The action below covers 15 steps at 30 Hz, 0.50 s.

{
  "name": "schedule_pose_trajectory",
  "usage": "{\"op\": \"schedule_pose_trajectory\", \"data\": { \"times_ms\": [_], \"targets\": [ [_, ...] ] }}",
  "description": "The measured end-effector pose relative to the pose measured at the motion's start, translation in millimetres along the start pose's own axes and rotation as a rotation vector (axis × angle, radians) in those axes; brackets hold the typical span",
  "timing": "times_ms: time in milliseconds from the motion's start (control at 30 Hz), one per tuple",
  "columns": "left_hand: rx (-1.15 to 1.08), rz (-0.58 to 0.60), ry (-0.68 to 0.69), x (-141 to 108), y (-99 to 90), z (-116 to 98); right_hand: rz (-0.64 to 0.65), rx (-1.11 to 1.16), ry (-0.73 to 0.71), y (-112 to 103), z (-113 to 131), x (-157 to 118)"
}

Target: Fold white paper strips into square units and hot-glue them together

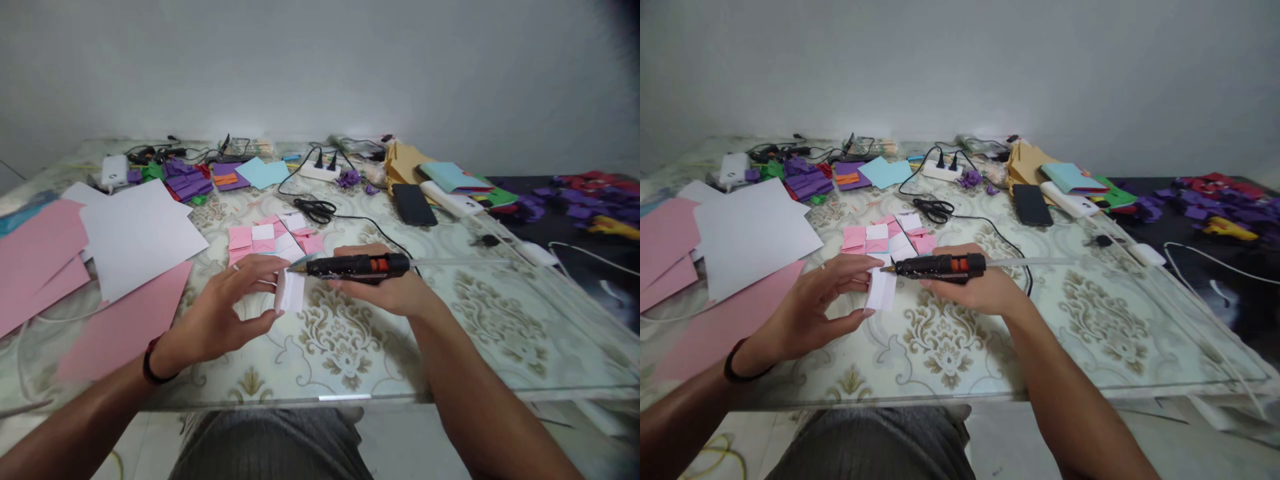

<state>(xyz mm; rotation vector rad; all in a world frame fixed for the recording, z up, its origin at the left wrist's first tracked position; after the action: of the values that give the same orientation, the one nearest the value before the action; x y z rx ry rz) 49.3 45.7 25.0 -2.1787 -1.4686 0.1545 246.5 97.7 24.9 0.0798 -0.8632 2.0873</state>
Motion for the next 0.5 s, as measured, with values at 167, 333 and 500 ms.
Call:
{"op": "schedule_pose_trajectory", "data": {
  "times_ms": [167, 333, 500],
  "targets": [
    [0.022, -0.055, 0.028, -1.1, -2.7, -2.0, 0.017, -0.064, -0.075, -0.6, 4.9, 1.2],
    [0.032, -0.085, 0.007, -0.1, -5.4, 4.5, 0.054, -0.065, -0.148, 2.2, 10.3, 2.9],
    [-0.037, -0.135, -0.033, 2.5, -10.2, 13.0, -0.032, 0.023, -0.053, -4.0, -3.6, -4.5]
  ]
}}
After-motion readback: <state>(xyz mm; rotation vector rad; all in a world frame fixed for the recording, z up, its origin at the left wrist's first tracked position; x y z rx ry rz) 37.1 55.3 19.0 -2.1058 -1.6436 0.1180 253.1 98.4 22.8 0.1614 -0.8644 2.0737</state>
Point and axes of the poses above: each hand's wrist, its own x-axis towards the middle knuckle, its own y-axis out of the palm, z = x × y, the point moved 8 cm from there along x, towards the middle knuckle, and after that the axes turned 15 degrees about -y, right-handed, at the moved point
